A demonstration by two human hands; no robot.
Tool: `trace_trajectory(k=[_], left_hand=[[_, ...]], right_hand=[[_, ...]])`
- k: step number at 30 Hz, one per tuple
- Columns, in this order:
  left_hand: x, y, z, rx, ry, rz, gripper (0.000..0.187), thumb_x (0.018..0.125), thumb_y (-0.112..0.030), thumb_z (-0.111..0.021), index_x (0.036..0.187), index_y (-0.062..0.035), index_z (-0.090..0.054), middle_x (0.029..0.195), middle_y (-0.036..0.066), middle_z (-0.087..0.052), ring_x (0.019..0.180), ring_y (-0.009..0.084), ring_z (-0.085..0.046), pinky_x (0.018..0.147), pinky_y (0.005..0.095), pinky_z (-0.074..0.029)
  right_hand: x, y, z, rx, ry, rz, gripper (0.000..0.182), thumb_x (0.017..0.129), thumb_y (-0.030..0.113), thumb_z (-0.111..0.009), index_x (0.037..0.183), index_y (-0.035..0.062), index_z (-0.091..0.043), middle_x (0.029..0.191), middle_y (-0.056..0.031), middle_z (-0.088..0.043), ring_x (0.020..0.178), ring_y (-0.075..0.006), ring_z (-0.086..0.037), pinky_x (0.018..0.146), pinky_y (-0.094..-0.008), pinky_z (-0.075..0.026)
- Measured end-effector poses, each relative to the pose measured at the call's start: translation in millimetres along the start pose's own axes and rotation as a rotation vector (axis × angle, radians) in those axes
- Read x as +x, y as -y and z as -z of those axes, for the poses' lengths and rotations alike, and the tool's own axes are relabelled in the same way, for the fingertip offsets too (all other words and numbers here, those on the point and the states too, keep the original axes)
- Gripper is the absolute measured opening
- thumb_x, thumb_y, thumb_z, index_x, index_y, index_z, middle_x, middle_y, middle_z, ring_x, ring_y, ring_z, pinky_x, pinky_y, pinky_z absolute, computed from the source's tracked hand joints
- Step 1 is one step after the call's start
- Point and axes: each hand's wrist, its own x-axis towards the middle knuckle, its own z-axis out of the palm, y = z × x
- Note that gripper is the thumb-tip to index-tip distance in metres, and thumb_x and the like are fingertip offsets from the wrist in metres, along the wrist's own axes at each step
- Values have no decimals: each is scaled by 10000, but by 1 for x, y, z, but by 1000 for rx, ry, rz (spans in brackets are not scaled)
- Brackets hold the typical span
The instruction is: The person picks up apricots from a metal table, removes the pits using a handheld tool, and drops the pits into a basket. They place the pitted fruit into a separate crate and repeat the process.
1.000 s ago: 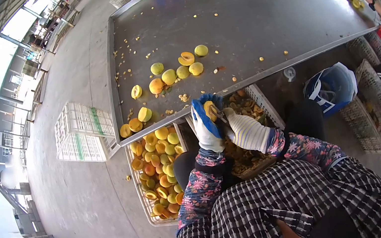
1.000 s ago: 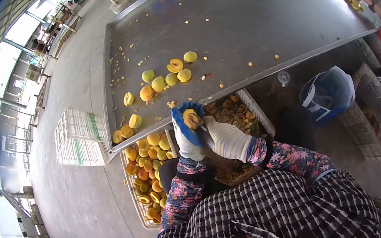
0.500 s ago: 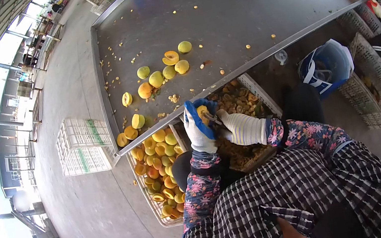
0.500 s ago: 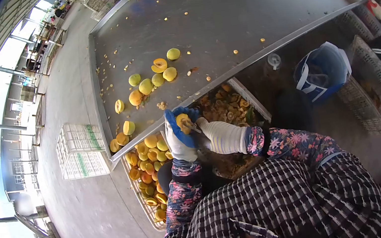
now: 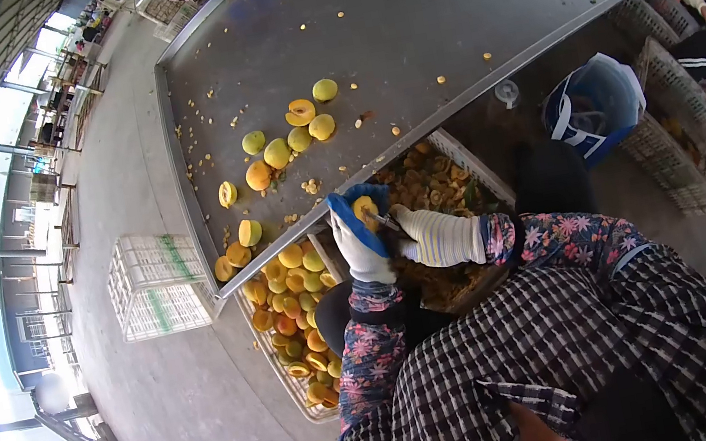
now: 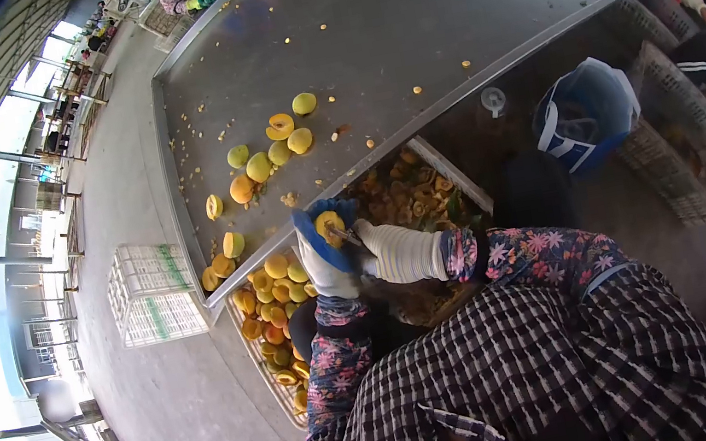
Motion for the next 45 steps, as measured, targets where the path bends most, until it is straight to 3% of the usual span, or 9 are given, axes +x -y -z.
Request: trace_trajectory(k=[6, 13, 20, 25, 27, 30, 39, 43, 45], left_hand=[[-6, -3, -16, 2, -64, -138, 503, 1053, -450, -441, 991, 14, -624, 955, 135, -684, 923, 265, -672, 880, 391, -538], [2, -1, 0, -192, 38, 213, 471, 1052, -432, -451, 973, 1, -619, 921, 134, -666, 869, 300, -664, 858, 417, -546], [4, -3, -10, -278, -65, 116, 441, 1035, -420, -488, 951, -4, -606, 873, 133, -644, 814, 310, -648, 816, 458, -553], [2, -15, 2, -330, 82, 326, 430, 1021, -418, -519, 926, -10, -612, 830, 138, -642, 774, 297, -644, 769, 440, -560], [4, -10, 3, -370, 54, 363, 428, 1021, -414, -521, 917, -10, -616, 816, 142, -639, 763, 303, -644, 759, 440, -560], [7, -9, 6, -399, 73, 414, 412, 1019, -401, -529, 896, -19, -623, 790, 130, -638, 733, 313, -645, 739, 464, -563], [10, -21, 2, -642, 145, 405, 356, 1042, -359, -499, 1007, -21, -604, 881, 126, -651, 752, 294, -654, 764, 454, -578], [5, -37, 43, -311, 10, 76, 353, 1037, -368, -511, 1036, -27, -605, 965, 120, -668, 826, 300, -670, 797, 434, -572], [-10, -77, 67, -584, -114, 148, 364, 1028, -382, -528, 1015, -27, -612, 963, 119, -668, 833, 301, -670, 809, 447, -574]], right_hand=[[0, 3, -5, 29, -18, -55, 369, 911, 138, -578, 1221, -33, -474, 970, -235, -647, 887, -385, -650, 794, -440, -508], [-8, 3, -3, -28, -23, -59, 337, 917, 166, -609, 1188, 1, -493, 960, -233, -646, 880, -393, -652, 775, -442, -515], [-2, 29, 16, 28, 19, -185, 305, 953, 150, -599, 1201, -2, -509, 1075, -217, -634, 998, -361, -645, 858, -397, -505], [-3, 33, 31, 597, 161, -200, 426, 985, 171, -597, 1359, 11, -470, 1170, -151, -632, 1132, -253, -578, 992, -362, -443], [-5, 41, 35, 674, 215, -302, 424, 995, 197, -590, 1367, 34, -469, 1066, -95, -590, 989, -195, -527, 872, -323, -410], [-7, 37, 30, 794, 254, -404, 352, 1009, 265, -571, 1305, 88, -500, 694, 20, -476, 473, -71, -439, 418, -216, -369], [-5, 36, 39, 1498, 406, -585, 241, 1008, 337, -580, 1035, 97, -584, 610, 56, -400, 391, -50, -326, 366, -217, -259], [-8, 35, 48, 1339, 447, -506, 299, 977, 370, -619, 1076, 90, -581, 616, 43, -437, 406, -58, -381, 382, -219, -304], [-7, 37, 51, 973, 321, -596, 309, 970, 373, -622, 1079, 87, -576, 631, 33, -474, 429, -59, -417, 401, -218, -329]])
